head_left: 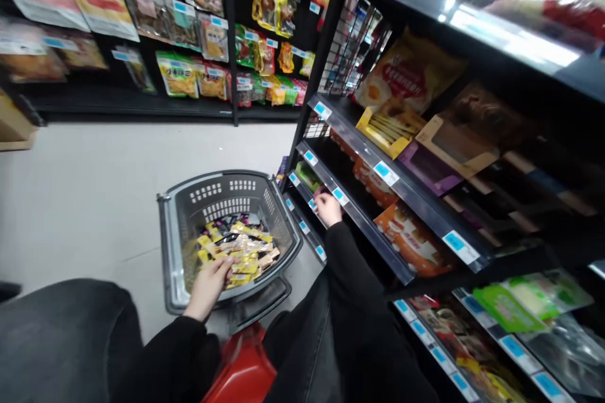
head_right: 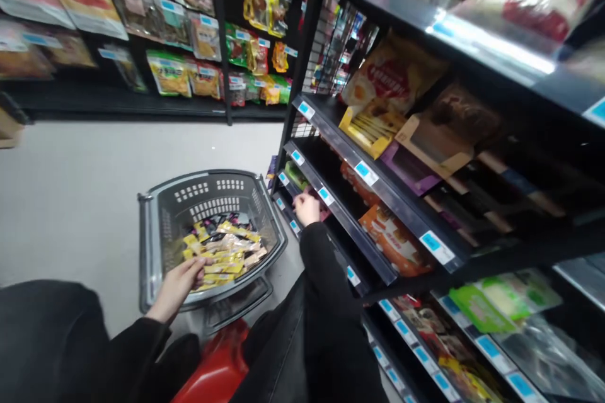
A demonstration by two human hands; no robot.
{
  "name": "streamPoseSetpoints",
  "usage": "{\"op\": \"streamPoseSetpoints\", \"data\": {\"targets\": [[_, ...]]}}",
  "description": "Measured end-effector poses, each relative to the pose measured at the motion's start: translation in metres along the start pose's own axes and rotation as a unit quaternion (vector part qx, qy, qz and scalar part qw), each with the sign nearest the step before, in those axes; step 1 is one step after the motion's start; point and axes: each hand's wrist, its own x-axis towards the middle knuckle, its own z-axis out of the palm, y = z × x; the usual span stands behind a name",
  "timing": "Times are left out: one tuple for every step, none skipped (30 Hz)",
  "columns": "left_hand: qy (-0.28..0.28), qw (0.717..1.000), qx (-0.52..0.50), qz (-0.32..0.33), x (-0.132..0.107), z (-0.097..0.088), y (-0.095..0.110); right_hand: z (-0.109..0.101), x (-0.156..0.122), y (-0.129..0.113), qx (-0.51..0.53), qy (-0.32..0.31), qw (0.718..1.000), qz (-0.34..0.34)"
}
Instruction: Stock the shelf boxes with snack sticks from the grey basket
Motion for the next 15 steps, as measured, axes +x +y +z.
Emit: {"op": "streamPoseSetpoints", "data": {"targets": [[-0.014, 1.0, 0.004, -0.006, 0.002, 0.001, -0.001, -0.035, 0.014, -0.01, -0.04, 0.057, 0.997, -0.023], [-0.027, 1.0, 0.007, -0.011, 0.003, 0.003, -0.002, -0.071, 0.028, -0.022, -0.086, 0.118, 0.988, -0.05], [-0.04, 0.999, 0.013, -0.014, 0.003, 0.004, -0.002, -0.106, 0.04, -0.034, -0.13, 0.181, 0.973, -0.065], [-0.051, 0.998, 0.02, -0.014, 0.003, 0.005, -0.001, -0.139, 0.051, -0.046, -0.176, 0.233, 0.954, -0.071], [-0.062, 0.998, 0.03, -0.01, 0.001, 0.007, 0.0, -0.167, 0.06, -0.056, -0.225, 0.254, 0.938, -0.077], [-0.072, 0.996, 0.043, -0.004, -0.001, 0.008, 0.002, -0.19, 0.068, -0.064, -0.275, 0.264, 0.921, -0.079], [-0.081, 0.995, 0.06, 0.004, -0.003, 0.009, 0.003, -0.208, 0.075, -0.071, -0.331, 0.261, 0.903, -0.078], [-0.09, 0.993, 0.08, 0.011, -0.005, 0.01, 0.005, -0.219, 0.081, -0.075, -0.388, 0.242, 0.886, -0.083], [-0.096, 0.99, 0.1, 0.02, -0.007, 0.011, 0.006, -0.226, 0.085, -0.078, -0.442, 0.213, 0.867, -0.093], [-0.101, 0.987, 0.118, 0.03, -0.008, 0.011, 0.007, -0.228, 0.09, -0.08, -0.491, 0.178, 0.847, -0.103], [-0.103, 0.985, 0.134, 0.039, -0.009, 0.01, 0.007, -0.227, 0.094, -0.081, -0.532, 0.142, 0.827, -0.111], [-0.103, 0.983, 0.146, 0.047, -0.009, 0.01, 0.006, -0.224, 0.098, -0.081, -0.565, 0.11, 0.81, -0.11], [-0.101, 0.981, 0.156, 0.054, -0.009, 0.009, 0.005, -0.22, 0.103, -0.081, -0.59, 0.088, 0.797, -0.094], [-0.1, 0.98, 0.163, 0.058, -0.008, 0.008, 0.002, -0.216, 0.108, -0.08, -0.607, 0.074, 0.788, -0.064], [-0.098, 0.979, 0.169, 0.059, -0.007, 0.006, 0.0, -0.212, 0.114, -0.079, -0.616, 0.066, 0.784, -0.025]]}}
